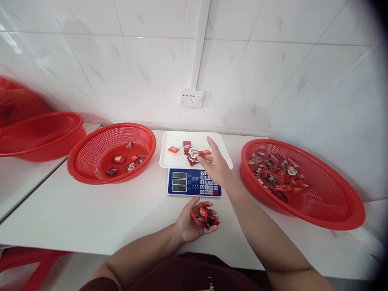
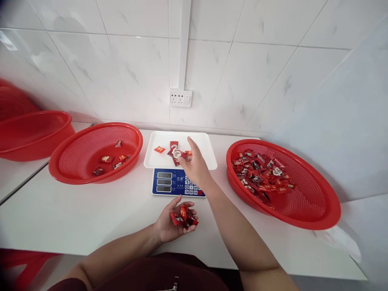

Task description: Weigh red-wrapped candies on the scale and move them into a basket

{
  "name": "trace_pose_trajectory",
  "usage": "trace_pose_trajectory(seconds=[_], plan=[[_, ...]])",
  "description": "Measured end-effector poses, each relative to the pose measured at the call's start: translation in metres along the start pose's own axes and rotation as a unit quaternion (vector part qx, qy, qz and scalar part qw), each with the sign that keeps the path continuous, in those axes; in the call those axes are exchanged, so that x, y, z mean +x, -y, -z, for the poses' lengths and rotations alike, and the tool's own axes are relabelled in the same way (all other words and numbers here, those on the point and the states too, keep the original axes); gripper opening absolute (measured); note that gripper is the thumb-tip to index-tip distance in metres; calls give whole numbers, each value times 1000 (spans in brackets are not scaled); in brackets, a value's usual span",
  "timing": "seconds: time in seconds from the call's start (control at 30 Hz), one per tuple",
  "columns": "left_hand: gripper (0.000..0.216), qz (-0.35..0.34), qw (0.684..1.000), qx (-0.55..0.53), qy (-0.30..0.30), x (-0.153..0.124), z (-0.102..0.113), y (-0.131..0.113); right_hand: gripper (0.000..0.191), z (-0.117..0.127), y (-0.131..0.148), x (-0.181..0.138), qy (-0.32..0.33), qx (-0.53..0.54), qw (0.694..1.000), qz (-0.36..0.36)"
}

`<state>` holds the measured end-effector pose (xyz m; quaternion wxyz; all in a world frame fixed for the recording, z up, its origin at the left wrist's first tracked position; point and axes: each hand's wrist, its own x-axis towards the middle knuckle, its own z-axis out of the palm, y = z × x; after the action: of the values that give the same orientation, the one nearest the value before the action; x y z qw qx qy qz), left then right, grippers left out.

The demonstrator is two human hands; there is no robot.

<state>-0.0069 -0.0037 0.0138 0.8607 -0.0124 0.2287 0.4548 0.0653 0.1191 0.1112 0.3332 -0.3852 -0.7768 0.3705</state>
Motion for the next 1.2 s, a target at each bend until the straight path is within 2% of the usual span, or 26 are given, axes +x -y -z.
trace_pose_trajectory(seconds=[0.07, 0.13, 0.23, 0.33, 0.4, 0.5, 0.63, 0.73, 0.9, 0.97, 1.07, 1.13, 1.2], plan=[[40, -12, 1000, 2, -1, 0, 0, -1, 64, 2, -2, -2, -28, -33, 999, 8], [41, -22, 1000, 6, 0, 0, 1, -2, 50, 6, -5, -19, -12, -57, 998, 1], [40, -30, 999, 13, -12, 1, 2, -2, 32, 13, -8, -57, 105, -53, 993, -22], [42, -23, 999, 23, -16, 2, 1, 1, 34, 14, -7, -92, 230, -60, 971, 7], [46, -4, 999, 35, -12, 2, 2, 5, 43, 10, -6, -108, 276, -81, 957, 34], [47, 20, 998, 55, -5, 3, 4, 10, 46, 0, -9, -121, 289, -104, 951, 46], [45, 21, 997, 73, -19, 5, 6, 11, 40, -9, -18, -124, 256, -98, 961, 40], [47, 8, 994, 100, -43, 5, 5, 8, 37, -5, -20, -121, 229, -64, 971, 29], [32, -33, 993, 109, -3, 1, 2, 0, 28, 7, -11, -109, 178, 21, 983, -37], [25, -53, 993, 103, -3, 1, 3, 0, 24, 9, -10, -96, 134, 50, 987, -72], [21, -65, 992, 110, -3, 2, 6, 1, 27, 11, -16, -65, 33, 114, 988, -100], [21, -69, 990, 124, 0, 3, 8, 2, 36, 13, -21, -43, -36, 153, 984, -79], [21, -72, 988, 136, 1, 3, 8, 2, 48, 17, -26, -28, -88, 141, 985, -49]])
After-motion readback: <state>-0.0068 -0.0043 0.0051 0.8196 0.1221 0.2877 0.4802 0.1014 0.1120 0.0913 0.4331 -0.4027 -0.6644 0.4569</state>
